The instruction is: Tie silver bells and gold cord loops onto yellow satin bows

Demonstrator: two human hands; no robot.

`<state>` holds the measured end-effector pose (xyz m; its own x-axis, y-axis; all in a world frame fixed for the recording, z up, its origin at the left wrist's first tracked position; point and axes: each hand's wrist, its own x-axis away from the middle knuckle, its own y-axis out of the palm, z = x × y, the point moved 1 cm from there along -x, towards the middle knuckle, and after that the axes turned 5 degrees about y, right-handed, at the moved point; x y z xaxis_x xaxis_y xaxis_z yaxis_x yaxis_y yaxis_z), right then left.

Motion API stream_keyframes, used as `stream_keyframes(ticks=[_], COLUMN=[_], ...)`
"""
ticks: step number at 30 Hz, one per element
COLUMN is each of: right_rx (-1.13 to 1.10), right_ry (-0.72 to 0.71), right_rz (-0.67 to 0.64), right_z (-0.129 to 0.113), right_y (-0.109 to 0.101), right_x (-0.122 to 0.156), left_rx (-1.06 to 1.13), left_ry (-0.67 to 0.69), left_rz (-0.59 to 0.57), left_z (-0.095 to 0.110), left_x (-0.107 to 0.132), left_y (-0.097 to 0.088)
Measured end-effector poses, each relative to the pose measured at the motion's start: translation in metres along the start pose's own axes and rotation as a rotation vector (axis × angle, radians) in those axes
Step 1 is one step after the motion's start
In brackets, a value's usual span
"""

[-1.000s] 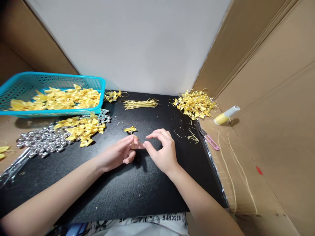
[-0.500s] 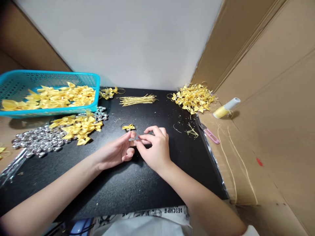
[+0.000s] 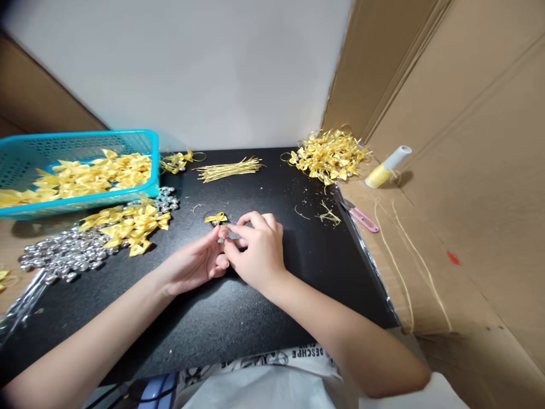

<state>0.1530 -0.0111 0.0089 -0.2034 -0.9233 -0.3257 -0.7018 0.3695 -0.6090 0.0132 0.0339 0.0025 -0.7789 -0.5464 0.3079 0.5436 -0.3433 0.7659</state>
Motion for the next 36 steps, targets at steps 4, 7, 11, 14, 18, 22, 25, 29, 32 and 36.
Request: stream_keyframes(ticks=[4,7,11,14,18,22,25,29,32,36], right_rx=[-0.040,-0.088,-0.115,-0.136,-0.191,-0.325,-0.362,-0.348,-0.356,-0.448], right_ry=[0.044,0.073,0.104,0.100,0.079,0.023,0.003,0.038,0.040,0.095], right_rz=[0.042,0.038,-0.018,-0.051,-0.100,-0.129,-0.171,-0.239,-0.249,-0.267], right_z=[0.000,0.001,0.003,0.005,0.008,0.011,0.012,0.011,0.009,0.009], right_y=[0.004,0.006,0.004,0.002,-0.002,-0.010,-0.017,-0.020,-0.018,-0.017], right_x=[-0.002,-0.004,-0.007,-0.010,-0.012,-0.016,-0.018,-0.019,-0.018,-0.018], left_rx=[-0.044,-0.065,-0.102,-0.130,-0.152,-0.143,-0.146,-0.213,-0.311,-0.414], left_ry=[0.000,-0.007,-0.017,-0.034,-0.048,-0.052,-0.088,-0.073,-0.020,0.032], left_rz=[0.008,0.028,0.032,0.024,-0.013,-0.101,-0.151,-0.150,-0.119,0.006], left_z=[-0.001,0.000,0.000,0.002,0.006,0.012,0.016,0.017,0.017,0.017], left_x=[0.000,-0.001,-0.001,0.000,0.004,0.007,0.009,0.008,0.007,0.003], left_y=[-0.002,-0.005,-0.005,-0.004,-0.005,-0.008,-0.010,-0.012,-0.014,-0.018])
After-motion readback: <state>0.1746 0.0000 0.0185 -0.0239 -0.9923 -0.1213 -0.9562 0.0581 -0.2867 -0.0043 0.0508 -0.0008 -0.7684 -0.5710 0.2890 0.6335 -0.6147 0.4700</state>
